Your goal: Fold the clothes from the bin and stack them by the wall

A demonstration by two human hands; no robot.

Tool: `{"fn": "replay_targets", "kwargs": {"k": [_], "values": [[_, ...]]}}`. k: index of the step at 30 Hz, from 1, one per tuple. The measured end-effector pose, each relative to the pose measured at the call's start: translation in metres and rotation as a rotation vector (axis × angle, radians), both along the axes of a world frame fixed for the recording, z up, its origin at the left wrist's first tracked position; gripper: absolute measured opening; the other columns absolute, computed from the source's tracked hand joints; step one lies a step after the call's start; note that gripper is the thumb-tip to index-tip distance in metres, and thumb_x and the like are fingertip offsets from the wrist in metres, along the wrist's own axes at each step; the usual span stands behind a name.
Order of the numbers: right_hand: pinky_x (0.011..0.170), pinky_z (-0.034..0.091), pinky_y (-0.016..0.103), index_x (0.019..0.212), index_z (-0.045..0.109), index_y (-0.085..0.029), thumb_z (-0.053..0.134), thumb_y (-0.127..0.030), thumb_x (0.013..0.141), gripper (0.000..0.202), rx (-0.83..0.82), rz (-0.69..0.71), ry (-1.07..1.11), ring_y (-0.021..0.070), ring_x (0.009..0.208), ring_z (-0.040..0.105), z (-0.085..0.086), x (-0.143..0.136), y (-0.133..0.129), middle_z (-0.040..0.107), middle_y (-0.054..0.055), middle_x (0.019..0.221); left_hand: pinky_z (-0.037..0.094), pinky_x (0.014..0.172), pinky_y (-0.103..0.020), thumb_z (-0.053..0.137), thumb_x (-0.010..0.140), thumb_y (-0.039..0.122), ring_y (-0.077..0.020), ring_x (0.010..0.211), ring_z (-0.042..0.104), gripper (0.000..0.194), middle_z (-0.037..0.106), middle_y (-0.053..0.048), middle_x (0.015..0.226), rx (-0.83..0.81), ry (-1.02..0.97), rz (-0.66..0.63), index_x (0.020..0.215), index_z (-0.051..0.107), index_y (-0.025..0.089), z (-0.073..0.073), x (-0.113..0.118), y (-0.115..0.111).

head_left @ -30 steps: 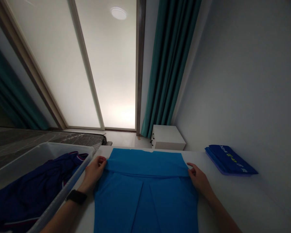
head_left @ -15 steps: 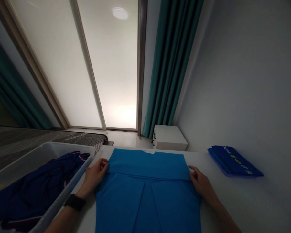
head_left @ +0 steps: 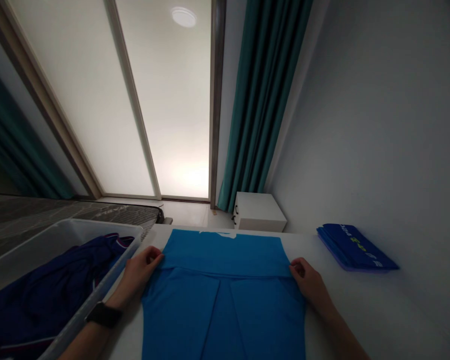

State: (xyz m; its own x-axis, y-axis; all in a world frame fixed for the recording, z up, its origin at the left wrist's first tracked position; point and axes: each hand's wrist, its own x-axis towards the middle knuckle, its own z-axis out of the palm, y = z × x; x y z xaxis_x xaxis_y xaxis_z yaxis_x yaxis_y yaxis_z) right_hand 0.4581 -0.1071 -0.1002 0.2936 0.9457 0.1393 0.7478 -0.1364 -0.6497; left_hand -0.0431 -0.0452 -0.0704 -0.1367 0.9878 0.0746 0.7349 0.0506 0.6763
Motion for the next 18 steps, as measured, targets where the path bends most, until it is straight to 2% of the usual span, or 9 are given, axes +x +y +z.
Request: {"fn": "replay_targets", "kwargs": {"k": [3,9,18], "values": [[0.064,0.047,0.033,0.075,0.055,-0.025,0.046,-0.054,0.074,0.031,0.001,0.019,0.011,0.0223,0.065,0.064,0.004,0.002,-0.001,0.068,0.004,0.071,0.041,0.060,-0.027,0.052,0.071,0.054,-0.0226,0.069,0.063,0.036,0.067,-0.001,0.068,-0.002,0.012,0.010,0.080,0.064,0.021,0.001,0.000,0.000],[0.062,0.047,0.032,0.075,0.060,-0.024,0.046,-0.051,0.076,0.030,-0.027,0.070,-0.004,0.0214,0.063,0.063,0.011,0.004,-0.005,0.068,0.003,0.068,0.042,0.060,-0.026,0.052,0.071,0.055,-0.0227,0.069,0.064,0.036,0.068,-0.001,0.069,-0.005,0.032,0.008,0.079,0.064,0.021,0.000,-0.002,0.002],[0.067,0.049,0.035,0.077,0.066,-0.022,0.046,-0.049,0.077,0.034,0.000,0.093,-0.046,0.0231,0.069,0.065,0.009,0.008,-0.006,0.071,0.007,0.074,0.042,0.060,-0.027,0.050,0.071,0.056,-0.0229,0.068,0.063,0.038,0.067,-0.001,0.067,0.008,0.025,-0.029,0.079,0.063,0.022,-0.003,-0.006,0.003]]}}
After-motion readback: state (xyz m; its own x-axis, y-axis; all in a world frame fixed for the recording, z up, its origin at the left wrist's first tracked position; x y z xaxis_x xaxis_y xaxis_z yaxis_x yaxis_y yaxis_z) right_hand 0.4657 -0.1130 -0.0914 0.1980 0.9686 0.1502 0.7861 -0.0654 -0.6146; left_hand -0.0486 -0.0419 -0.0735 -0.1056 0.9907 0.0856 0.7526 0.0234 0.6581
